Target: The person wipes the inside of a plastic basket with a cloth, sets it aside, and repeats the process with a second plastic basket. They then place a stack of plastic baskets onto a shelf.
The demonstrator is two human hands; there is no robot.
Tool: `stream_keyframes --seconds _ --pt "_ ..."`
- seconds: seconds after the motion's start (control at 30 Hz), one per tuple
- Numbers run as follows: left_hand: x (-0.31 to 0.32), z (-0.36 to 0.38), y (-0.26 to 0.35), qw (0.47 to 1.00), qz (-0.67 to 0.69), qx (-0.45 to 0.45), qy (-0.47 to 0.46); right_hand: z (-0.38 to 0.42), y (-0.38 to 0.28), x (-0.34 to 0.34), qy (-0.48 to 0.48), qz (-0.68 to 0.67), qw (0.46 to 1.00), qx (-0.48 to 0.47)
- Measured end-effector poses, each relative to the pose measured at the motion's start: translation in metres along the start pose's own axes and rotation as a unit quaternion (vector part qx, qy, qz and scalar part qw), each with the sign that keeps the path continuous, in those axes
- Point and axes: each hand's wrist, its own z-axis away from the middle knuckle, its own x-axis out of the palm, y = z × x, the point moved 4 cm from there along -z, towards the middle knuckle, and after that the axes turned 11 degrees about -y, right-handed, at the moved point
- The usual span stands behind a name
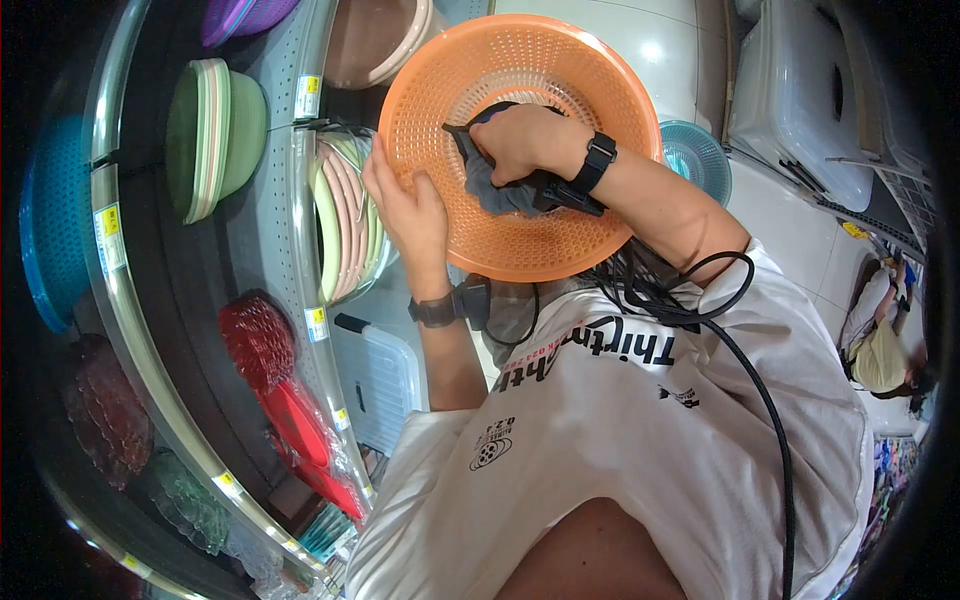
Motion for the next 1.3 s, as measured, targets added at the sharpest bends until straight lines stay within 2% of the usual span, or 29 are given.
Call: stream_keyframes --seconds 0.37,0.43,0.77,0.93,1.17,1.3 --pt "0.000 0.000 0.000 1.000 -0.008 0.003 0.003 -0.002 0.001 0.004 0.007 0.009 1.000 0.005" --pt "0.000 0.000 0.001 1.000 -0.002 0.003 0.005 -0.006 0.003 0.006 0.041 0.019 0.999 -0.008" --pt "-0.002 0.000 0.008 1.000 0.006 0.007 0.007 0.000 -0.005 0.003 0.074 0.046 0.996 0.003" --pt "-0.002 0.000 0.007 1.000 0.014 0.009 0.006 -0.001 -0.006 0.003 0.220 0.053 0.974 -0.023" --pt "-0.002 -0.001 0.008 1.000 0.017 0.008 0.005 0.007 -0.013 0.003 0.199 0.058 0.977 -0.049" --pt "-0.001 -0.003 0.004 1.000 0.011 0.013 0.002 0.009 -0.019 0.002 0.154 0.082 0.985 -0.020"
